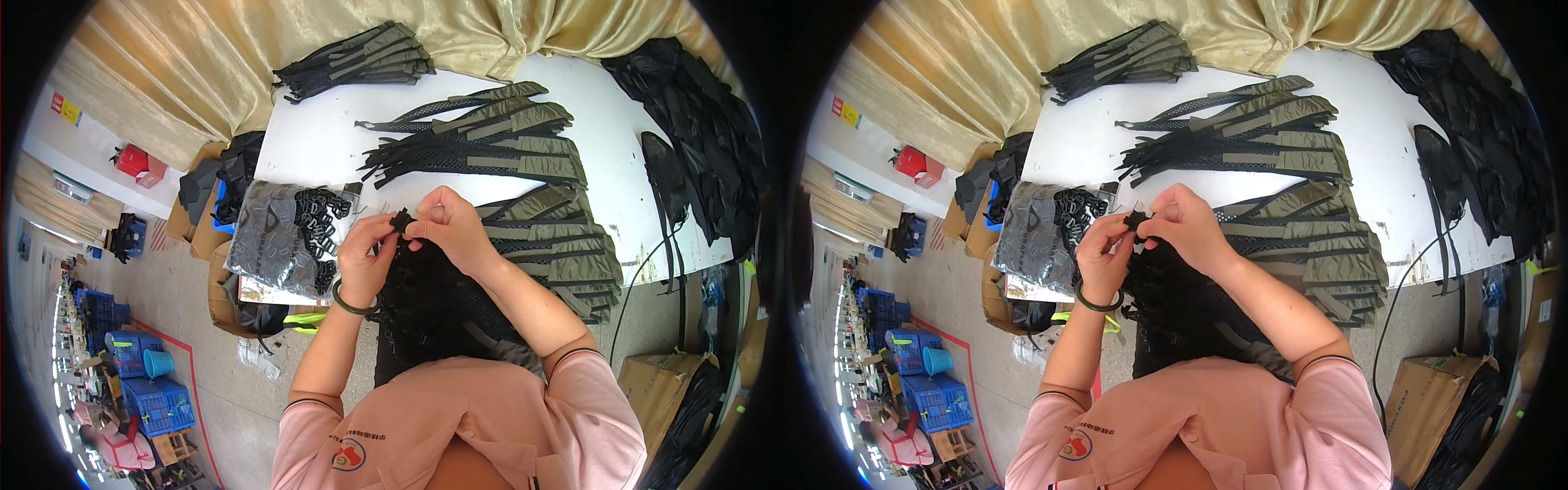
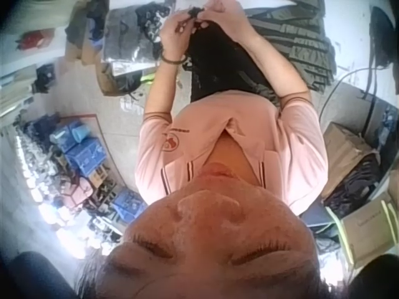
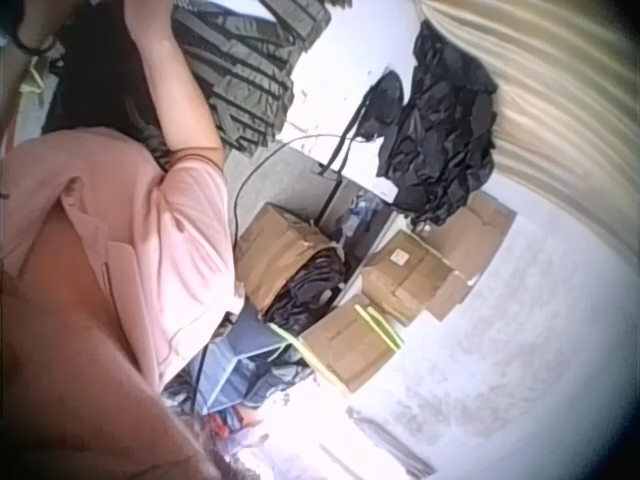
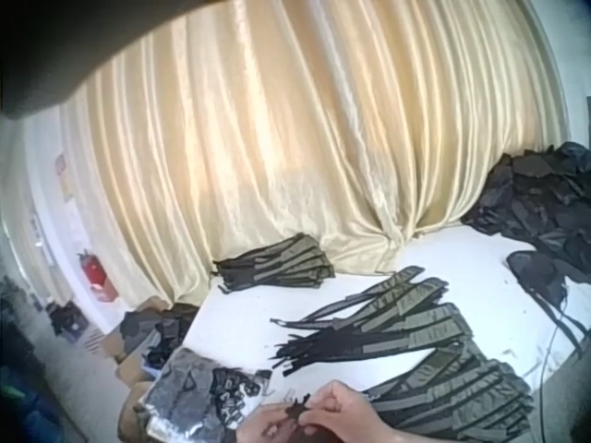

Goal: Assembling plastic buckles and adjustment clips onto mesh backpack or gear straps.

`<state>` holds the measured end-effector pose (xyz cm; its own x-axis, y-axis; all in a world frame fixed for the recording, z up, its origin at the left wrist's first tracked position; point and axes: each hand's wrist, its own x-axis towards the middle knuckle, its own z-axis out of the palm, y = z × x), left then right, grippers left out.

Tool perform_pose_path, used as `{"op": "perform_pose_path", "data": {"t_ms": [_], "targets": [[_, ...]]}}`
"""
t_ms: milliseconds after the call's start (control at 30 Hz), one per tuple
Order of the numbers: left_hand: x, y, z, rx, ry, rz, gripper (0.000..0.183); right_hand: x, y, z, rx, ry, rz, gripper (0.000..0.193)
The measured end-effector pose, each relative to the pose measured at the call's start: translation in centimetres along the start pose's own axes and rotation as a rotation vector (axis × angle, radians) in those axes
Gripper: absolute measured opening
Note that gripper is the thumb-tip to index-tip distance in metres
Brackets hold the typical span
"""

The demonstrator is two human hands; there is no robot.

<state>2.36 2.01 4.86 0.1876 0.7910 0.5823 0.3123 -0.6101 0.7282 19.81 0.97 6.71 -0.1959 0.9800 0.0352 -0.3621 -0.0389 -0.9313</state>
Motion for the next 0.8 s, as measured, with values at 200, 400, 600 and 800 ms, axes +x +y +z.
{"op": "perform_pose_path", "data": {"t_ms": [200,400,600,800], "targets": [[0.8,1.3,0.3,-0.536,0.039,-0.417,0.013,-0.5,-1.2,0.3,-0.408,-0.089,-0.214,0.01],[0.2,0.0,0.7,-1.133,-0.08,-0.821,0.011,-1.6,0.5,-0.1,-0.841,-0.004,-0.653,0.023],[0.0,0.6,1.7,-1.101,-0.099,-0.911,0.009,-2.4,0.6,-0.4,-0.883,0.222,-0.686,0.022],[0.0,0.7,3.1,-0.657,-0.027,-0.613,0.006,-2.9,0.8,-1.1,-0.409,-0.008,-0.271,0.018]]}}
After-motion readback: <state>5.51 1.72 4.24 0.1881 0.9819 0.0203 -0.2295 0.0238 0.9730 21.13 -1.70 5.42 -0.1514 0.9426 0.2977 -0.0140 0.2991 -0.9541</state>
